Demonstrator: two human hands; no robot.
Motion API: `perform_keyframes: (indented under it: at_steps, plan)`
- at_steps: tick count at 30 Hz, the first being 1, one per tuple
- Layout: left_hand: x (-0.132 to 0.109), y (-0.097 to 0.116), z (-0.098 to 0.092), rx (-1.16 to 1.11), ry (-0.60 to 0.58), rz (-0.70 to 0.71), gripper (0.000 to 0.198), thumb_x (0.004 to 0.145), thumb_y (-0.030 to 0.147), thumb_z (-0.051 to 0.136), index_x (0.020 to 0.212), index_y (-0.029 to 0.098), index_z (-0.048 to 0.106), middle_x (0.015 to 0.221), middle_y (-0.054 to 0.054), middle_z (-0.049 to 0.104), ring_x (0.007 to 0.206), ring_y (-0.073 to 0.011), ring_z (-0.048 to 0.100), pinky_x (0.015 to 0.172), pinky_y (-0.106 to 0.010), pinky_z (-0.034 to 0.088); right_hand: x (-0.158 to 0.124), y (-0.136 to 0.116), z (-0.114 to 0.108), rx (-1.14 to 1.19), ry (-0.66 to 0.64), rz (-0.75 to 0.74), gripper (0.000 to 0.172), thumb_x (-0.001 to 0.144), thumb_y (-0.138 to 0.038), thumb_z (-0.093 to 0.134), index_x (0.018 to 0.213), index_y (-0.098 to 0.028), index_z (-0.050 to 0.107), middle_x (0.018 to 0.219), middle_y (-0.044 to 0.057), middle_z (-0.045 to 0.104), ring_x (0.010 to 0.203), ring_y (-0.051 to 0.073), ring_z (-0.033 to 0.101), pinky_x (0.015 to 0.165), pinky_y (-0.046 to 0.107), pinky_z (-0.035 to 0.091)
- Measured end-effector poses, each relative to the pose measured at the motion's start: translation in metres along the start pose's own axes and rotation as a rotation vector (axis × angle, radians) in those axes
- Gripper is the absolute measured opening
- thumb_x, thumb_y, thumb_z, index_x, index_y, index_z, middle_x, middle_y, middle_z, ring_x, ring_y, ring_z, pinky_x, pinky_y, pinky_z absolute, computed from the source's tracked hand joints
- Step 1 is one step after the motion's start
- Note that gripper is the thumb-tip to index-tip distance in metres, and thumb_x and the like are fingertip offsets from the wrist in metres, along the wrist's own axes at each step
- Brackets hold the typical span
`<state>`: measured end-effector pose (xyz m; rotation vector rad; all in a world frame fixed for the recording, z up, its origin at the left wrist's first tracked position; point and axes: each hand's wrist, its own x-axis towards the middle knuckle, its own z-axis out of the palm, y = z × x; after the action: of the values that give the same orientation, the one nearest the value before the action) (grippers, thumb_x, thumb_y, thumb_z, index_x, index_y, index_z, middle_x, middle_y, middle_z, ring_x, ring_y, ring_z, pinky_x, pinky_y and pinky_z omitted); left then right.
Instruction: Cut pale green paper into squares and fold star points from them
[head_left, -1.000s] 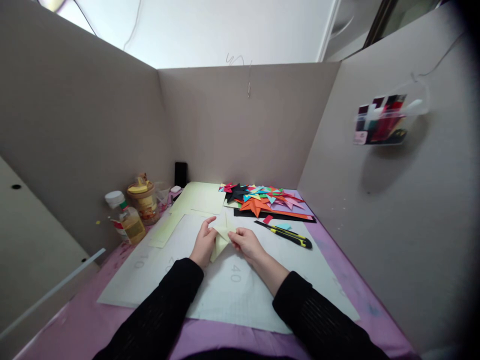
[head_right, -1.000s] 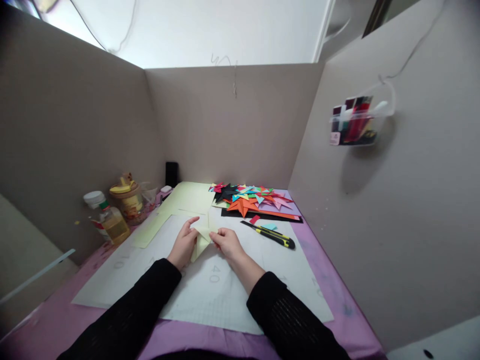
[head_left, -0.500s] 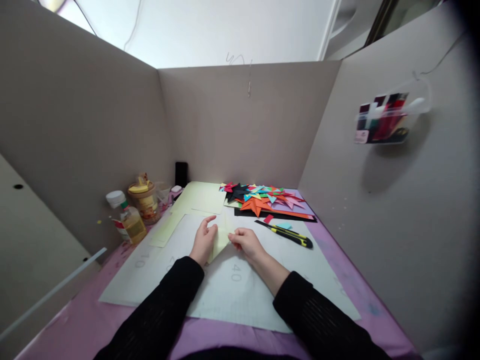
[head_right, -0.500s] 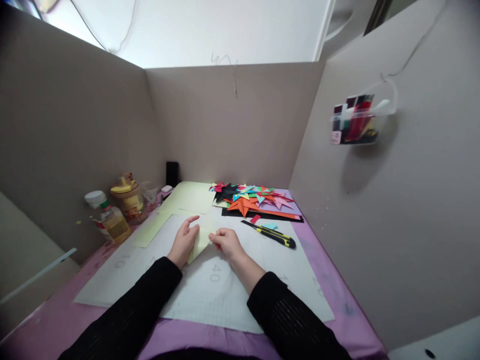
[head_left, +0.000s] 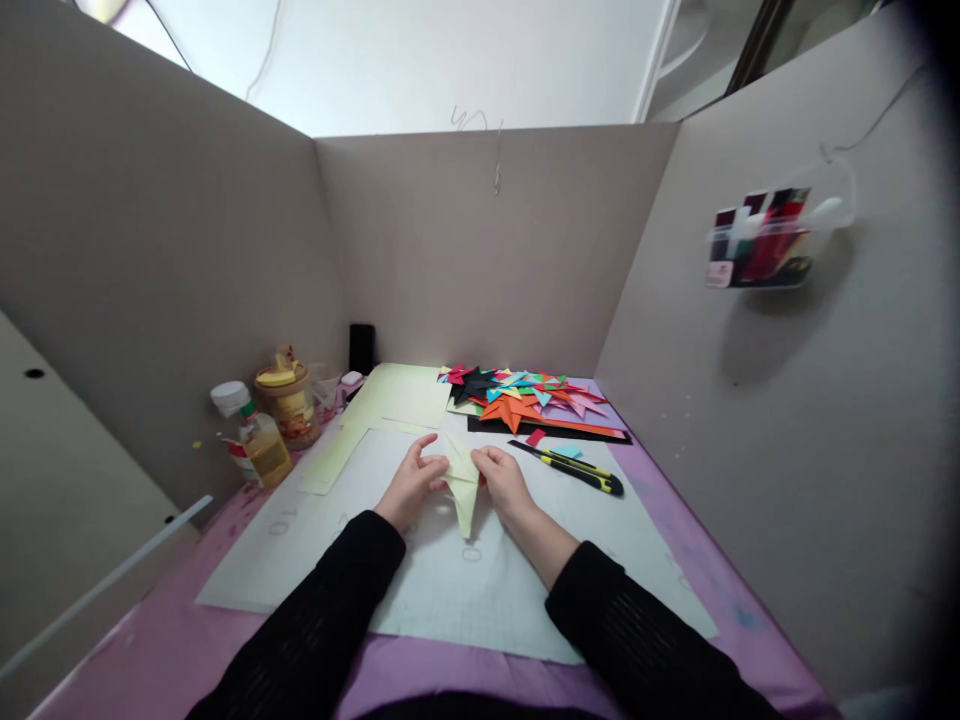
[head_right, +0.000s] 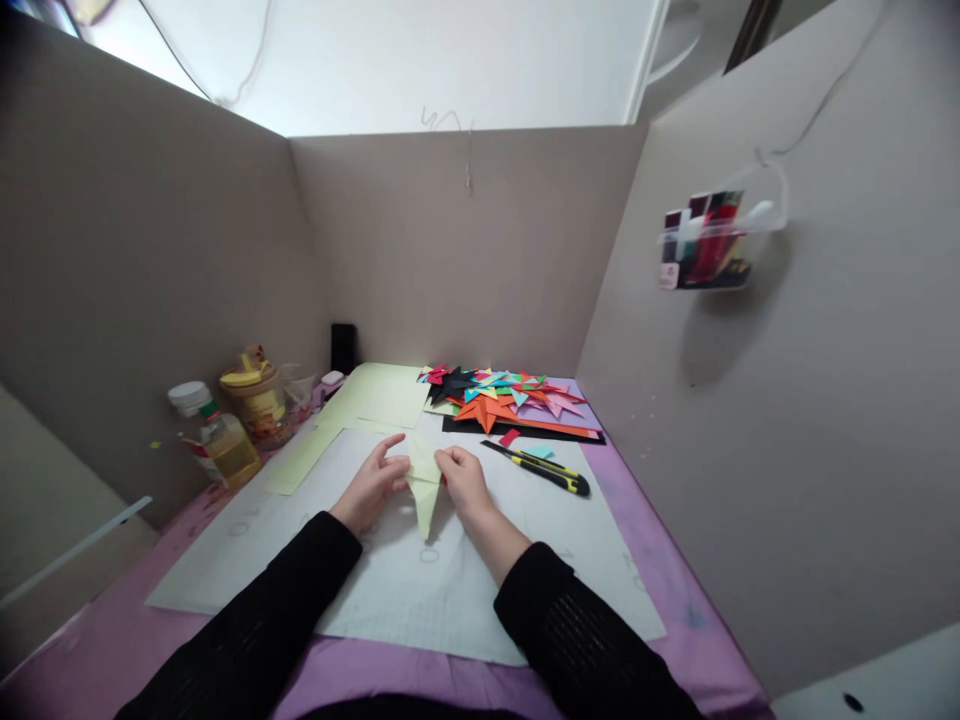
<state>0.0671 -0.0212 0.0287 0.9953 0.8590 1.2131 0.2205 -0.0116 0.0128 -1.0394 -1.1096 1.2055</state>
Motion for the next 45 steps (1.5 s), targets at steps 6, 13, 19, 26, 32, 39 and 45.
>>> perform_keyframes:
  at_steps: [6,13,19,26,32,39,45]
  plan:
    - [0.004,-0.005,-0.004,0.121,0.125,0.071,0.064,0.062,0.033,0.075,0.117,0.016,0.045,0.052,0.010,0.044,0.043,-0.0074,0.046,0.045,-0.019,0.035,-0.006,0.002,0.005,-0.121,-0.173,-0.002,0.028,0.068,-0.036,0.062,0.053,-0.017,0.049,0.047,-0.006,0.044,0.046,0.008,0.036,0.046,0.022,0.027]
    - [0.008,-0.005,-0.010,0.066,0.230,0.173,0.052,0.060,0.033,0.076,0.102,0.018,0.049,0.053,0.010,0.044,0.044,-0.0067,0.045,0.046,-0.018,0.035,-0.010,0.010,0.009,-0.148,-0.277,0.121,0.027,0.065,-0.034,0.064,0.053,-0.017,0.047,0.044,-0.006,0.044,0.041,0.006,0.033,0.043,0.021,0.024]
    - [0.014,-0.002,-0.018,0.020,0.384,0.221,0.046,0.057,0.032,0.077,0.093,0.019,0.051,0.049,0.013,0.031,0.044,-0.0055,0.039,0.047,-0.017,0.032,-0.019,0.005,0.014,-0.236,-0.300,0.148,0.019,0.063,-0.027,0.062,0.053,-0.016,0.050,0.043,-0.005,0.048,0.040,0.006,0.035,0.041,0.020,0.025]
    - [0.025,0.012,-0.044,-0.039,0.507,0.309,0.047,0.055,0.031,0.078,0.091,0.017,0.052,0.048,0.013,0.030,0.044,-0.0046,0.034,0.047,-0.017,0.027,-0.018,0.003,0.010,-0.282,-0.370,0.200,0.016,0.061,-0.025,0.064,0.055,-0.017,0.052,0.038,-0.007,0.041,0.036,0.005,0.032,0.038,0.019,0.021]
    - [0.024,0.007,-0.040,-0.023,0.459,0.260,0.048,0.053,0.034,0.079,0.090,0.017,0.053,0.048,0.013,0.032,0.044,-0.0047,0.037,0.047,-0.017,0.028,-0.011,0.000,0.011,-0.137,-0.259,0.122,0.023,0.067,-0.039,0.062,0.066,-0.016,0.056,0.044,-0.007,0.044,0.037,0.006,0.032,0.038,0.020,0.021]
    - [0.010,-0.002,-0.011,-0.103,0.236,0.074,0.054,0.058,0.032,0.079,0.101,0.018,0.049,0.065,0.004,0.057,0.057,-0.0104,0.056,0.056,-0.022,0.042,-0.009,0.007,0.014,-0.153,-0.161,0.021,0.025,0.066,-0.037,0.064,0.057,-0.017,0.052,0.048,-0.005,0.045,0.046,0.008,0.037,0.045,0.021,0.029]
    - [0.006,-0.003,-0.004,-0.083,0.120,0.065,0.056,0.052,0.024,0.082,0.099,0.015,0.053,0.080,-0.003,0.064,0.067,-0.0147,0.061,0.061,-0.024,0.045,-0.010,0.002,0.014,-0.147,-0.147,0.024,0.026,0.064,-0.036,0.065,0.056,-0.017,0.049,0.049,-0.005,0.046,0.047,0.008,0.038,0.046,0.022,0.030]
